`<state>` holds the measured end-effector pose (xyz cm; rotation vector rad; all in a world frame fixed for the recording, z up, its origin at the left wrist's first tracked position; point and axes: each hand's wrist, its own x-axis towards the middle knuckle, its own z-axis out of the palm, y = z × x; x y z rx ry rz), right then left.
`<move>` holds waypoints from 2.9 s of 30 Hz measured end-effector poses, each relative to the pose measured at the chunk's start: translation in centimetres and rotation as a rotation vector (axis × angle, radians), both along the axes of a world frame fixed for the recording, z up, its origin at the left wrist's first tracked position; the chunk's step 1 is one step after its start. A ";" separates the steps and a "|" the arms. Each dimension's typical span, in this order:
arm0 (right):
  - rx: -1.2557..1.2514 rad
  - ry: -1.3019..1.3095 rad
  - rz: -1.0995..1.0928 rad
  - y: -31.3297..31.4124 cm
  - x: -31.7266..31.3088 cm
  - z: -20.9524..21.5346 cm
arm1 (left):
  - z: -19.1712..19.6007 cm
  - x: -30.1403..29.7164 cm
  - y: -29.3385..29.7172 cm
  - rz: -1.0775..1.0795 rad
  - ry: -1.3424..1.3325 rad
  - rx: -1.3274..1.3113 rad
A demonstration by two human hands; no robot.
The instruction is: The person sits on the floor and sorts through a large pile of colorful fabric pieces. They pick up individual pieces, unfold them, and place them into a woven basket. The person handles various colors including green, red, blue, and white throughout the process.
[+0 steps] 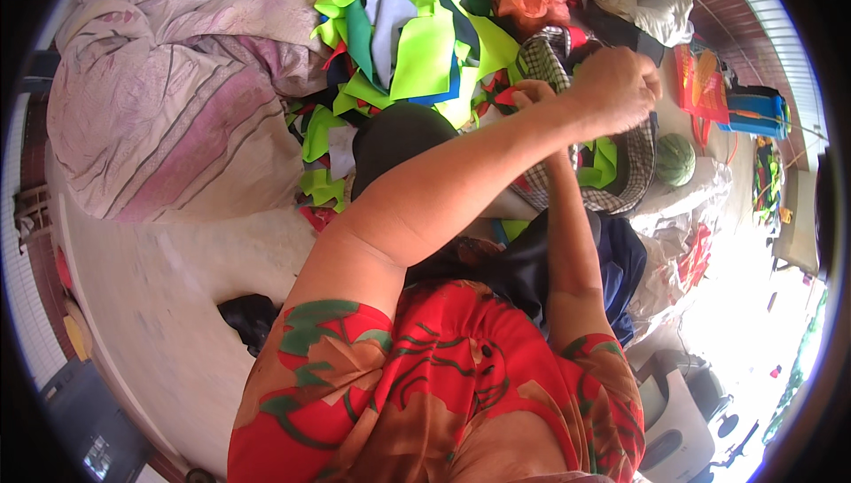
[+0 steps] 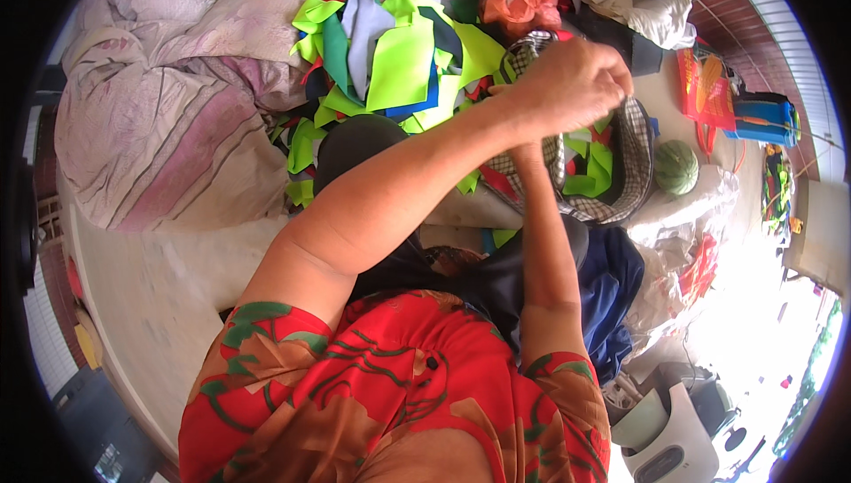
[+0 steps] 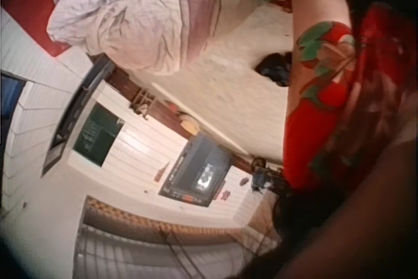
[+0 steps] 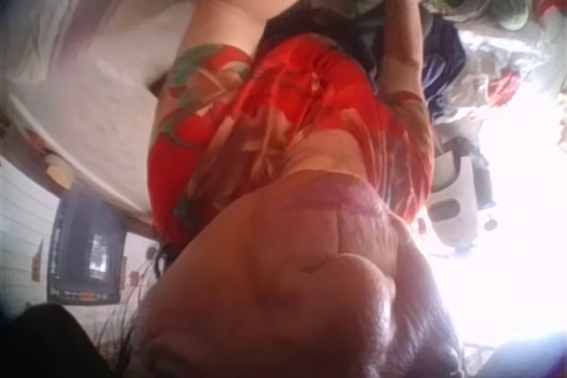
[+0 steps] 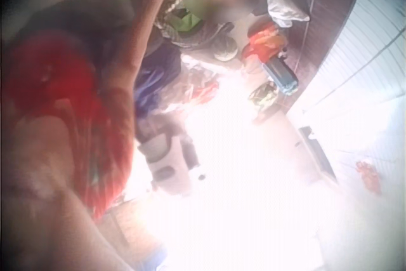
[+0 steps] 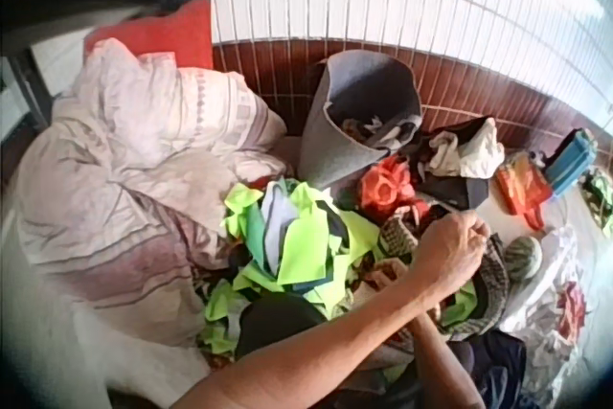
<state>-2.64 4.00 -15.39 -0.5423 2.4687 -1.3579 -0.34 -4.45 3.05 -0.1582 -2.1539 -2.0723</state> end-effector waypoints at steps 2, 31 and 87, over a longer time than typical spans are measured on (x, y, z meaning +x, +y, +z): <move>-0.078 -0.149 0.005 -4.7 1.9 1.5 | 0.4 0.4 -0.1 0.053 0.009 -0.036; 0.396 0.420 0.237 -21.0 6.6 1.1 | 2.0 1.3 -1.8 0.180 0.036 -0.087; -2.013 -0.729 0.074 10.6 5.6 14.5 | 0.2 0.4 0.6 -0.388 -0.387 0.442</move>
